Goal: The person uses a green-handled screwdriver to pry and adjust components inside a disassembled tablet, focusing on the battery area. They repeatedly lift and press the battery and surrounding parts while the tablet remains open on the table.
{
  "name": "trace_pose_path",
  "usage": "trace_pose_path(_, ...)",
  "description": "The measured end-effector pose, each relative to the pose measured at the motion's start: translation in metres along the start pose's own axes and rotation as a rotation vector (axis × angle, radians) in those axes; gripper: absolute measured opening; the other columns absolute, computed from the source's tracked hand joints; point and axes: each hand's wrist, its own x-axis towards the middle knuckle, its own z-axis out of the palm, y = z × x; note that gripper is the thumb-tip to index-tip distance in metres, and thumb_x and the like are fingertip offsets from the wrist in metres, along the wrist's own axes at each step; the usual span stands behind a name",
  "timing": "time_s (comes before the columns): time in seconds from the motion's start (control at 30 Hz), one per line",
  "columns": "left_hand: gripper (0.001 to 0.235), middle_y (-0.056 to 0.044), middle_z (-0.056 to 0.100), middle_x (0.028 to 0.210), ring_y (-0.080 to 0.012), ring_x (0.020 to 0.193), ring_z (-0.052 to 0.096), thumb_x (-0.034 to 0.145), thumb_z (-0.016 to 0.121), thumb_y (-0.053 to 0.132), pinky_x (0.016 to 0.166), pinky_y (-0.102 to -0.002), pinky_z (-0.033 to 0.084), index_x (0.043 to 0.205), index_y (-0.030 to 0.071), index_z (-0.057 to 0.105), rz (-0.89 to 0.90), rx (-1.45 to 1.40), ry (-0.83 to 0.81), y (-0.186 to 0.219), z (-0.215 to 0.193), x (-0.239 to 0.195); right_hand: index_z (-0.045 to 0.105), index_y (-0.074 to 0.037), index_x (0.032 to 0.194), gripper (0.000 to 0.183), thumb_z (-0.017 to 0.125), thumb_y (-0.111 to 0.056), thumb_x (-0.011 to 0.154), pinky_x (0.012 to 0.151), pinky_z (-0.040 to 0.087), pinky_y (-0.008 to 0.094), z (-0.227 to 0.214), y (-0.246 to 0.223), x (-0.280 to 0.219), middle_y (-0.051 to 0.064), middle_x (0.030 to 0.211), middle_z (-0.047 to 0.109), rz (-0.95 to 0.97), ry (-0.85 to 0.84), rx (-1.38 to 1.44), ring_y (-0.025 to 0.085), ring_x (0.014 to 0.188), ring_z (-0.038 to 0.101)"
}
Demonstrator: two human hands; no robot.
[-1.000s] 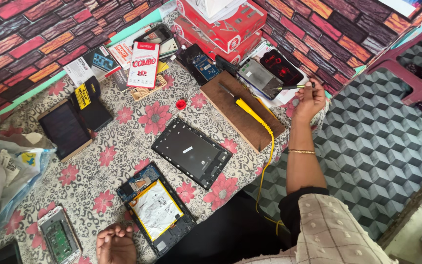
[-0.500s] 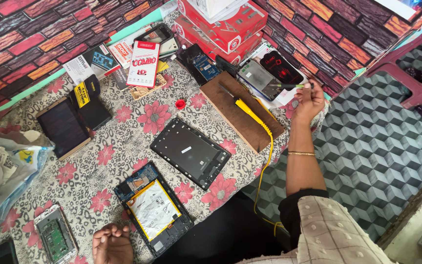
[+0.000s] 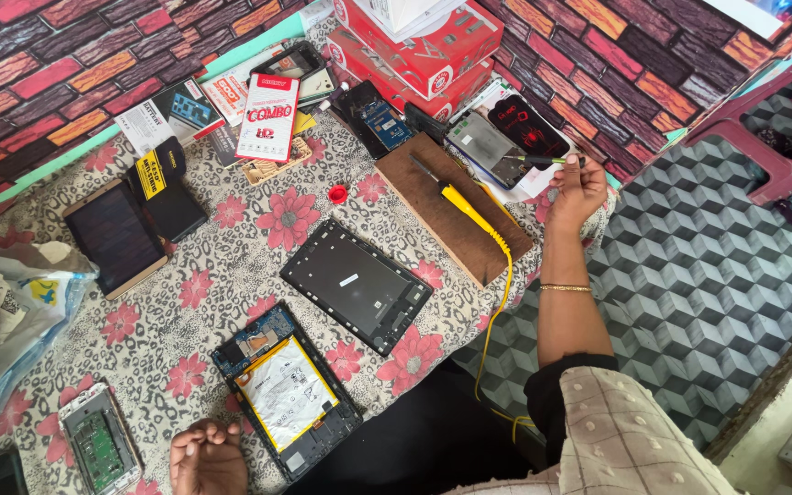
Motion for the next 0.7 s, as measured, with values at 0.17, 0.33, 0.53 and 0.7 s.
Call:
trace_pose_path(0.17,0.018,-0.015,0.063,0.105,-0.0225,0.107,0.060,0.112,0.050,0.012,0.103,-0.051,0.049,0.107,-0.001,0.062,0.000,0.010,0.002,0.0004,0.0018,0.0004,0.065,0.001,0.098,0.015,0.077,-0.007,0.098,0.053,0.051,0.024,-0.0005,0.0006,0.0007,0.007,0.076,0.067,-0.002,-0.001,0.012,0.010,0.059,0.061)
trace_pose_path(0.33,0.018,-0.015,0.063,0.106,-0.0227,0.107,0.060,0.112,0.050,0.012,0.103,-0.051,0.049,0.107,-0.001,0.062,0.005,0.014,0.005,-0.0004,-0.0001,0.0002,0.062,-0.001,0.094,0.015,0.076,-0.004,0.096,0.052,0.052,0.025,-0.0011,0.0005,0.0010,0.006,0.076,0.066,0.017,0.030,0.093,0.010,0.057,0.060)
trace_pose_path(0.53,0.018,-0.015,0.063,0.106,-0.0218,0.104,0.060,0.112,0.050,0.011,0.104,-0.050,0.048,0.109,-0.001,0.063,0.007,0.006,-0.006,-0.0007,-0.0027,-0.0003,0.059,-0.002,0.095,0.016,0.073,-0.007,0.101,0.052,0.051,0.027,-0.0030,-0.0027,-0.0008,0.007,0.072,0.064,0.001,0.043,0.162,0.012,0.055,0.057)
trace_pose_path(0.7,0.018,-0.015,0.064,0.107,-0.0217,0.104,0.060,0.112,0.050,0.011,0.104,-0.050,0.048,0.110,-0.001,0.063,0.006,0.009,-0.004,-0.0009,-0.0043,-0.0008,0.059,-0.005,0.094,0.016,0.068,-0.014,0.103,0.046,0.049,0.028,-0.0039,-0.0063,-0.0017,0.005,0.066,0.061,0.013,0.045,0.276,0.011,0.048,0.052)
